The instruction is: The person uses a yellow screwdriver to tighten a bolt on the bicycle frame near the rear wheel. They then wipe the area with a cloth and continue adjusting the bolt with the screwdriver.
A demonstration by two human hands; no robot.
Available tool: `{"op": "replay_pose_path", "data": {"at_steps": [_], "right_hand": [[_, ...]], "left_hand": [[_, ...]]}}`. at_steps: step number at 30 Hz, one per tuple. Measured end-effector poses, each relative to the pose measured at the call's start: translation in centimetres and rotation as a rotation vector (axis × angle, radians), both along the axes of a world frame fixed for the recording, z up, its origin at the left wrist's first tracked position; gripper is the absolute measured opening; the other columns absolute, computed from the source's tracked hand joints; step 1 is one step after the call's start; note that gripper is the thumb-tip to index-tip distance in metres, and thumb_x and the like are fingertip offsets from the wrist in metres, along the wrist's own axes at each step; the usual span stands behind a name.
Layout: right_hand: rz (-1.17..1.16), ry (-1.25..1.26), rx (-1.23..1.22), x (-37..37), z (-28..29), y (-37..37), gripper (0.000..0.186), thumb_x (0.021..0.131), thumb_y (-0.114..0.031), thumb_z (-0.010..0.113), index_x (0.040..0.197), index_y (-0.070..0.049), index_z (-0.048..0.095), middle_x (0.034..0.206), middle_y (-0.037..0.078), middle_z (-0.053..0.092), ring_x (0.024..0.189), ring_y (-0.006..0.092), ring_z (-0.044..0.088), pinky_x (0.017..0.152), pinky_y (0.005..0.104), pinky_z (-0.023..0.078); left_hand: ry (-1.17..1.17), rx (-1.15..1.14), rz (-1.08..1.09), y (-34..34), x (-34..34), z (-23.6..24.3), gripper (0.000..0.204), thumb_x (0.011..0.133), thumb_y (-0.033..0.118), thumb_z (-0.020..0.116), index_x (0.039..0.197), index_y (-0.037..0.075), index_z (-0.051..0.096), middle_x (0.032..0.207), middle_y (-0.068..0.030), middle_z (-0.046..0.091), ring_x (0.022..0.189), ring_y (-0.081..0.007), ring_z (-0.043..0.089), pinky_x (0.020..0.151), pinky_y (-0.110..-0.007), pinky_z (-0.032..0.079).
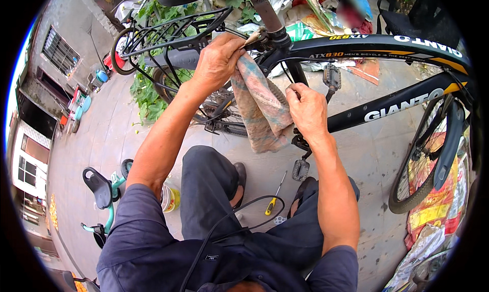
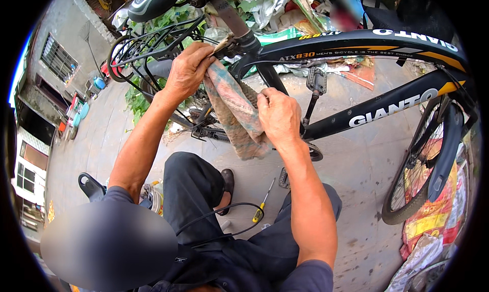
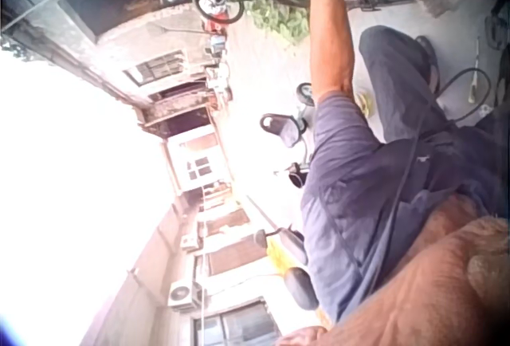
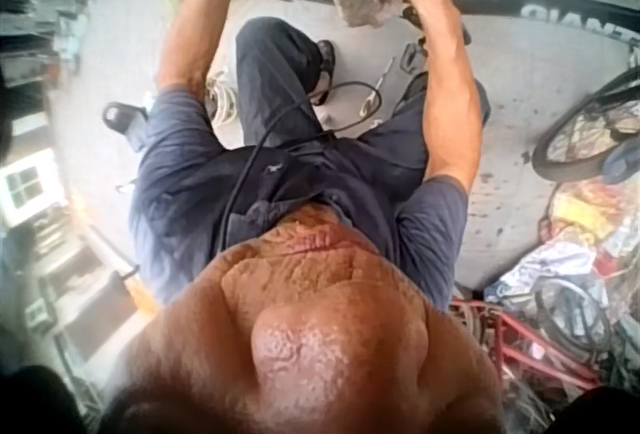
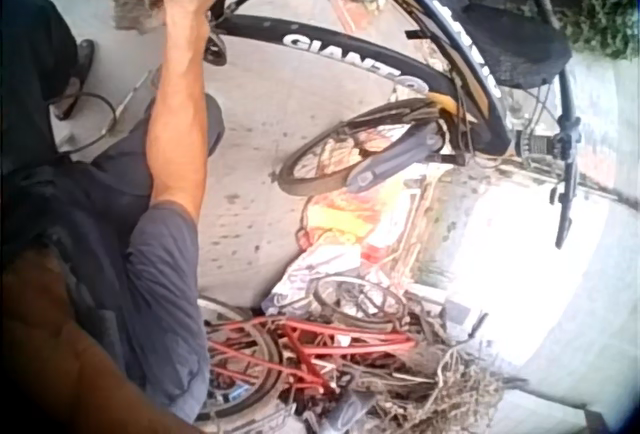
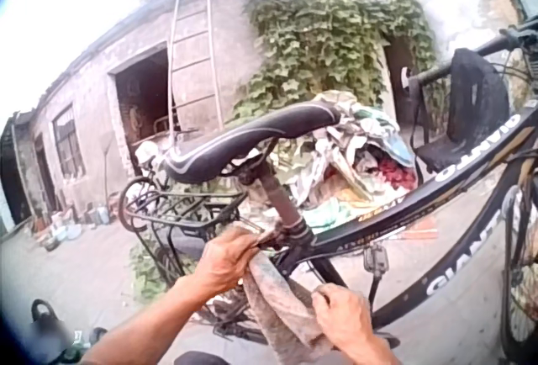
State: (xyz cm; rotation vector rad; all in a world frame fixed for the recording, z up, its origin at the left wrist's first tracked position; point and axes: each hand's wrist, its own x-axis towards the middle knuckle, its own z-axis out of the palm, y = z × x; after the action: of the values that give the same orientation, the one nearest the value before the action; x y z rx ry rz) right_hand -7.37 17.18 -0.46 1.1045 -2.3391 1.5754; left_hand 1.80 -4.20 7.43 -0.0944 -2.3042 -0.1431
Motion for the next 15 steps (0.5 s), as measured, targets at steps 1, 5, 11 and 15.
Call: {"op": "replay_pose_path", "data": {"at_steps": [1, 5, 11, 15], "right_hand": [[-0.005, 0.002, -0.002, 0.1, 0.2, 0.1, 0.020, 0.087, -0.022, 0.058, 0.088, -0.005, 0.069, 0.079, 0.020, 0.066, 0.076, 0.0408, 0.064, 0.069, 0.0449, 0.050], [0.009, 0.010, -0.007, -0.2, 0.2, 0.3, 0.020, 0.087, -0.021, 0.058, 0.089, -0.005, 0.069, 0.079, 0.020, 0.066, 0.076, 0.0411, 0.064, 0.069, 0.0450, 0.050], [0.030, -0.011, 0.065, 0.1, -0.2, 0.2, 0.023, 0.088, -0.024, 0.058, 0.091, -0.004, 0.070, 0.079, 0.022, 0.066, 0.077, 0.0412, 0.064, 0.070, 0.0447, 0.050], [0.086, -0.109, 0.127, 0.6, 0.3, 0.2, 0.028, 0.088, -0.027, 0.059, 0.093, -0.002, 0.070, 0.079, 0.023, 0.066, 0.079, 0.0406, 0.065, 0.073, 0.0430, 0.050]], "left_hand": [[0.046, -0.052, 0.022, -0.1, 0.2, -0.1, 0.017, 0.082, 0.004, 0.067, 0.098, 0.001, 0.066, 0.097, -0.0131, 0.063, 0.086, -0.0313, 0.063, 0.073, -0.037, 0.050], [0.295, -0.205, 0.197, 1.6, 0.9, -0.1, 0.017, 0.079, 0.004, 0.069, 0.096, 0.006, 0.068, 0.092, -0.0086, 0.063, 0.083, -0.0281, 0.063, 0.070, -0.037, 0.050], [0.069, 0.180, 0.248, 4.8, 2.6, -5.0, 0.013, 0.083, 0.009, 0.069, 0.094, 0.004, 0.070, 0.085, -0.0096, 0.060, 0.069, -0.0258, 0.061, 0.062, -0.034, 0.049], [0.152, 0.446, 0.229, 4.3, 1.7, -6.7, 0.015, 0.083, 0.008, 0.069, 0.097, 0.002, 0.070, 0.081, -0.0083, 0.060, 0.068, -0.0191, 0.059, 0.062, -0.030, 0.047]]}}
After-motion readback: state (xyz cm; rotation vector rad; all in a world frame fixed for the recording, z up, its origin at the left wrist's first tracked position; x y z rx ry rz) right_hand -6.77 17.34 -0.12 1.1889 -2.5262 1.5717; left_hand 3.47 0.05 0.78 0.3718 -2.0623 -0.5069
